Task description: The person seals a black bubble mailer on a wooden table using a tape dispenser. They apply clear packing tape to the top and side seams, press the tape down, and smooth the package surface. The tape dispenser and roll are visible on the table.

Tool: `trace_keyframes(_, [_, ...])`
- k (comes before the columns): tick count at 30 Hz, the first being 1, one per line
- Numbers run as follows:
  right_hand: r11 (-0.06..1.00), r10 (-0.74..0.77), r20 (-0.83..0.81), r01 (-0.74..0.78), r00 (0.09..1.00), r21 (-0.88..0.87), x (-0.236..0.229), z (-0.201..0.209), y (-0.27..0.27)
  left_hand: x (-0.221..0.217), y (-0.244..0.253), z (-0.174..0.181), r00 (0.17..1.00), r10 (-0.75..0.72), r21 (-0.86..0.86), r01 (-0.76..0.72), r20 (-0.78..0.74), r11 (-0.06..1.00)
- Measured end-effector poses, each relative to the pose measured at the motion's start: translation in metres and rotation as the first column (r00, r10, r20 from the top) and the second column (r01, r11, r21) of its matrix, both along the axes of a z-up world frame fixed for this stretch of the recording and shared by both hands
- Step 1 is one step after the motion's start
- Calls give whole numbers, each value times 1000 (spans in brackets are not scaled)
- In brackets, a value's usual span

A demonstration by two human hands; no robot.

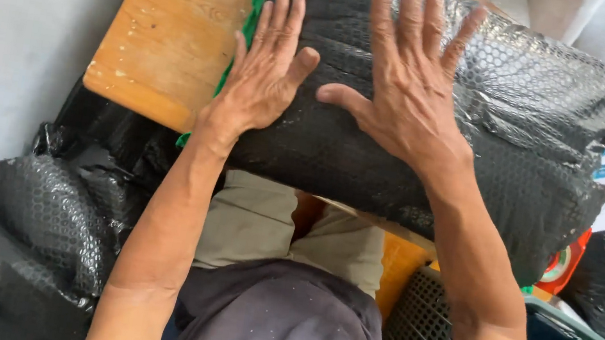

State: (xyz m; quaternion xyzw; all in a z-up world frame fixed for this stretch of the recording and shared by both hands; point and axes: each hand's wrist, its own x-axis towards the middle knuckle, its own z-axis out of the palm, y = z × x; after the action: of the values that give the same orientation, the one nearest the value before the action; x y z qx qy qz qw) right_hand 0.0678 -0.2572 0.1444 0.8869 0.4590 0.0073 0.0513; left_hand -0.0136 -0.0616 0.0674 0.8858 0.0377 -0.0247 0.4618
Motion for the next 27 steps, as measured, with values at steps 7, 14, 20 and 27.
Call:
trace_keyframes(7, [919,-376,-106,385,921,84,21,-41,-49,10,-4,-10,986,140,24,-138,-89,990])
trace_keyframes(14, [841,-124,-312,267,942,470,23,-55,-84,14,4,-20,940,321,41,-319,-111,947])
trace_keyframes(20, [464,-822,-134,787,554,407,-14,-52,-196,13,24,7,897,339,93,-326,-284,941])
trace_keyframes(27, [424,-759,-392,851,520,309,5,-75,-230,-20,17,-20,915,378,-17,-384,-142,923])
